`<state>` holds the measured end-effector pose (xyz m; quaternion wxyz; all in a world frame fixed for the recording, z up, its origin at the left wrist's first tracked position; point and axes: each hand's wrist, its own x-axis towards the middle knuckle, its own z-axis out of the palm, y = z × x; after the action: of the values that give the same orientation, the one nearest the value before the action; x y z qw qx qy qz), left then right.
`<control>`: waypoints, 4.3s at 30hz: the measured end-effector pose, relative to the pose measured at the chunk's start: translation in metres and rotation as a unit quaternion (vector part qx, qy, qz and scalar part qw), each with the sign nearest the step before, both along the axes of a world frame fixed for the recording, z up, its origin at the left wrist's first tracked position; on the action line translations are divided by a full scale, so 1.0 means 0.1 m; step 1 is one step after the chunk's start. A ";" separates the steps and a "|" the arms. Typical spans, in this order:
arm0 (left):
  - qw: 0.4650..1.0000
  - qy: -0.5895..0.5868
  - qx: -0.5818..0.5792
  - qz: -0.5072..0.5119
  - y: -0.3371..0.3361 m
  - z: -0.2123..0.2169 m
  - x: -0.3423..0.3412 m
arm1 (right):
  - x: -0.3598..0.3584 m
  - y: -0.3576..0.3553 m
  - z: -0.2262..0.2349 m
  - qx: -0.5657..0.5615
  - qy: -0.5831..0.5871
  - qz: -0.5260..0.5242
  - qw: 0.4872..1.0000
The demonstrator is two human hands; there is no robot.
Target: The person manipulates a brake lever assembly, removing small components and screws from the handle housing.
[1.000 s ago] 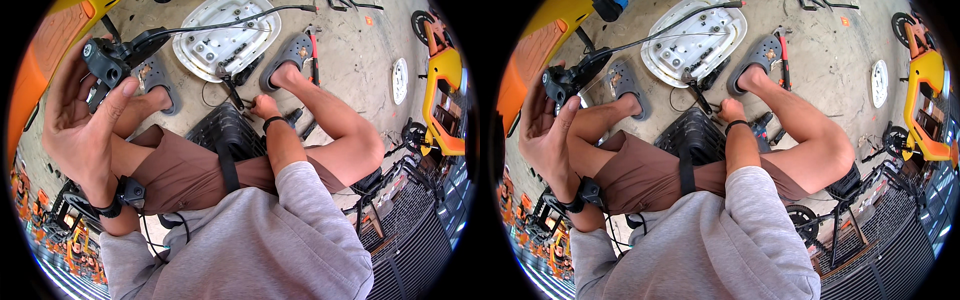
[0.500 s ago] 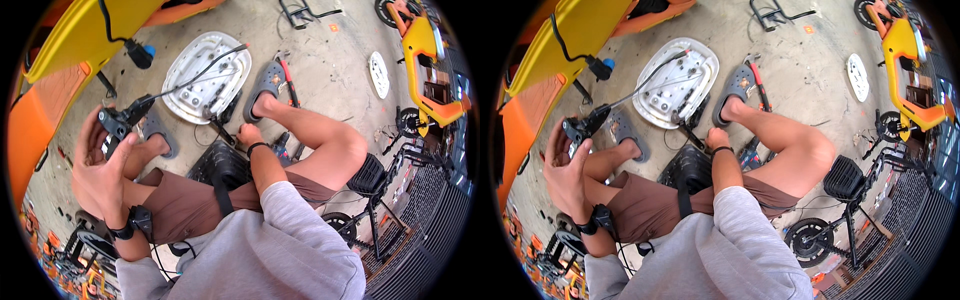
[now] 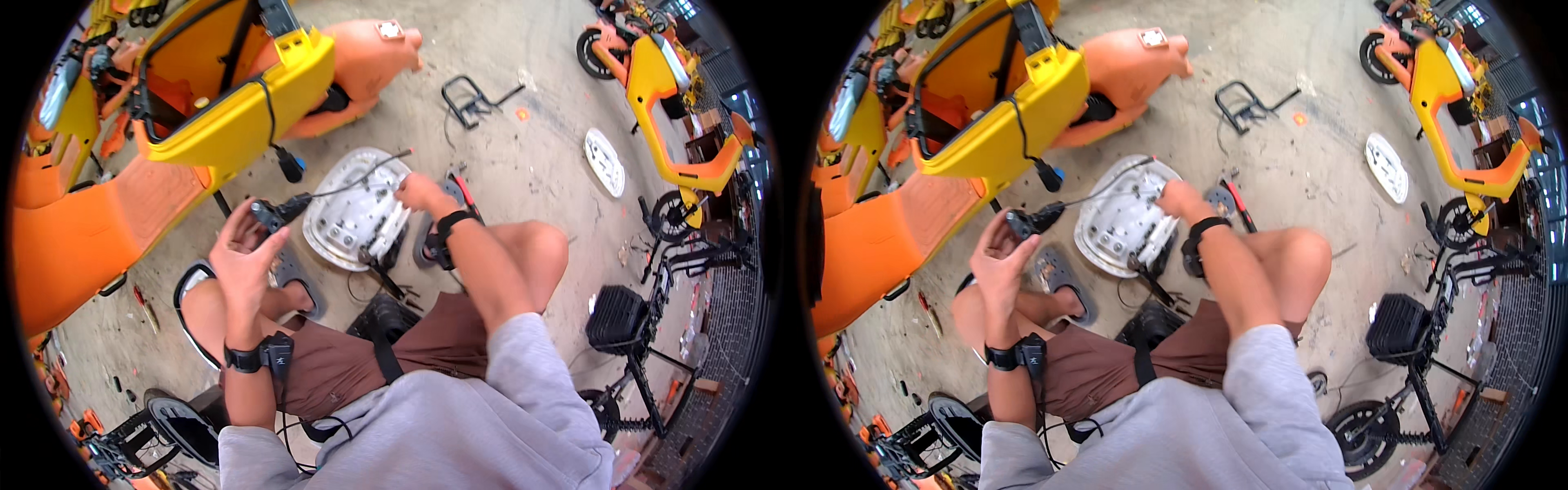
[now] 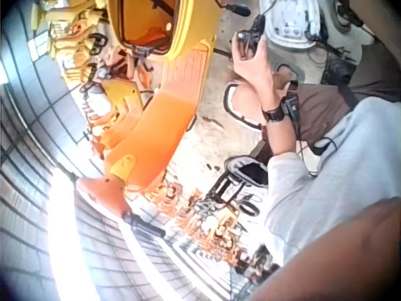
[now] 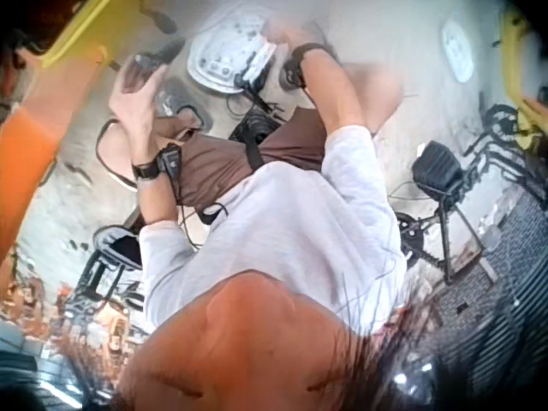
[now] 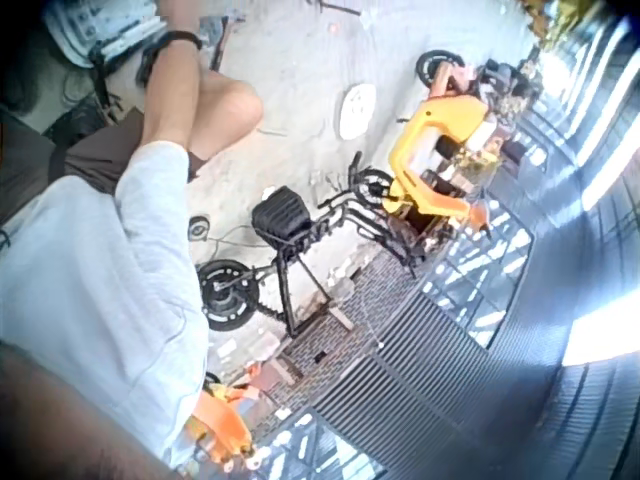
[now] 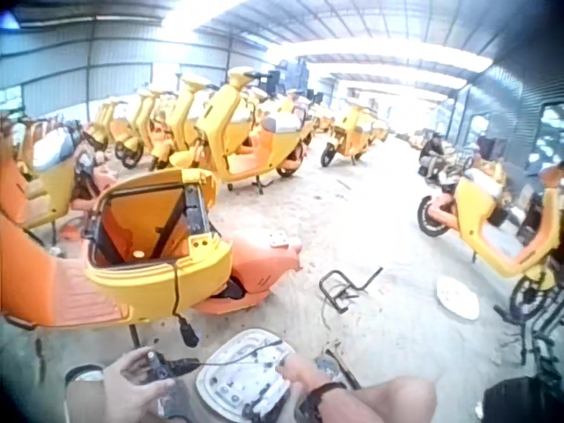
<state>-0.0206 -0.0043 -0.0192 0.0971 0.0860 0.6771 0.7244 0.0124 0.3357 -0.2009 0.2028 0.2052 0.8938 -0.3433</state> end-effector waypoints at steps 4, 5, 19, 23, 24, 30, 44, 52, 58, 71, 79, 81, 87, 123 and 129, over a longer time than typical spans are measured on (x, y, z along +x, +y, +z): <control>0.995 -0.078 0.058 -0.019 0.15 0.12 -0.06 | -0.34 0.45 1.43 0.034 0.019 -0.022 0.999; 0.997 -0.060 0.039 -0.011 0.13 0.08 -0.08 | -0.44 0.35 1.72 -0.035 0.081 -0.058 0.994; 0.945 0.020 -0.263 -0.192 0.78 -0.23 -0.20 | 0.02 -0.65 2.22 -0.254 0.448 0.104 0.851; 0.936 0.112 -0.239 -0.234 0.89 -0.60 -0.23 | -0.38 -0.46 2.02 -0.225 0.377 0.062 0.896; 0.939 0.087 -0.247 -0.221 0.99 -0.51 -0.27 | -0.45 -0.38 1.94 -0.217 0.346 0.037 0.912; 0.918 0.049 -0.329 -0.215 0.85 0.06 -0.35 | -0.53 -0.35 1.94 -0.270 0.169 -0.314 0.894; 0.937 -0.083 -0.339 -0.011 -0.45 3.33 -0.62 | 1.49 2.48 3.64 0.112 -0.285 0.052 0.951; 0.863 -0.080 -0.270 0.419 -1.18 3.64 0.64 | 1.05 2.35 4.20 -0.135 -0.263 0.094 0.951; 0.598 -0.112 -0.260 0.749 -0.65 4.49 2.35 | 0.05 2.54 4.74 -0.076 -0.278 0.119 0.950; 0.041 -0.071 -0.405 0.911 2.43 7.15 6.14 | -1.80 2.13 4.27 0.002 -0.275 0.276 0.921; -0.104 -0.155 -0.361 0.914 3.03 6.88 6.63 | -0.83 0.70 4.21 -0.039 -0.317 0.413 0.853; -0.126 -0.169 -0.341 0.916 3.06 6.53 6.98 | -0.55 0.29 4.38 -0.028 -0.319 0.431 0.844; -0.153 -0.208 -0.307 0.916 2.60 5.90 8.05 | 0.10 -0.66 4.35 -0.010 -0.269 0.453 0.850; -0.020 -0.175 0.054 0.983 -2.14 4.53 8.74 | 2.44 -8.37 4.11 -0.136 -0.149 0.696 0.689; 0.106 -0.106 0.064 0.987 -3.90 4.96 8.86 | 2.58 -9.92 4.26 -0.018 -0.232 0.626 0.744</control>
<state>0.8658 -0.3946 0.4767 -0.6382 -0.7294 0.1005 0.2249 0.2708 -0.6562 0.2252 0.5766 -0.3314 0.7405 -0.0967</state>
